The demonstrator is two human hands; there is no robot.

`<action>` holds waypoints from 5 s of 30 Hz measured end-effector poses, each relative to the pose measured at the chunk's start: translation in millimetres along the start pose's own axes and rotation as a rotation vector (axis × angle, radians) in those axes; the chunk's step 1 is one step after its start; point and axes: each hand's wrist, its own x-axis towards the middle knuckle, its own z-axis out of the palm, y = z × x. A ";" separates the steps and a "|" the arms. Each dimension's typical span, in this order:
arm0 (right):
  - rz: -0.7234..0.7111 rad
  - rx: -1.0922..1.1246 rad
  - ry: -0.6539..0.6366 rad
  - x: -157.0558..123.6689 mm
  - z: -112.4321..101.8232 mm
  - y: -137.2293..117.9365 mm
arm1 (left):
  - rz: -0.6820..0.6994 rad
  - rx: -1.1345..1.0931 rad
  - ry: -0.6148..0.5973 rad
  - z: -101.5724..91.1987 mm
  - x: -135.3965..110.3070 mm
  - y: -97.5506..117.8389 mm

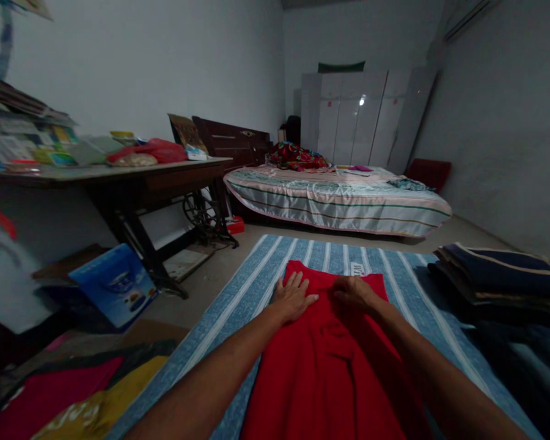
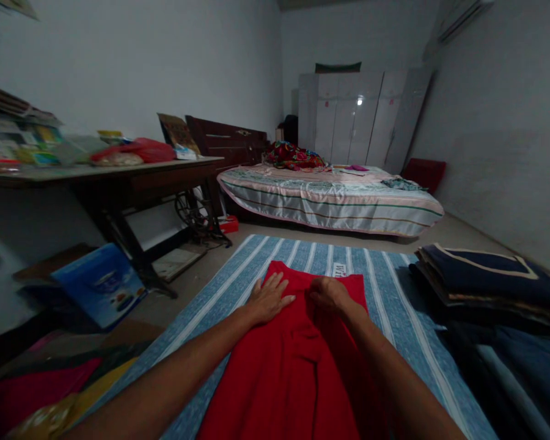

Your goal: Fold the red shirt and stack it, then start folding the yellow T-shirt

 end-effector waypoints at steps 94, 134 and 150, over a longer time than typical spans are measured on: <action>0.308 0.693 0.561 -276.5 58.3 -44.0 | 0.173 0.017 0.457 86.1 -318.7 13.9; 0.351 0.709 0.570 -282.0 48.6 -56.0 | 0.117 -0.049 0.357 78.0 -322.2 21.9; 0.396 0.684 0.599 -283.1 46.5 -59.6 | 0.087 -0.064 0.293 66.9 -324.0 30.7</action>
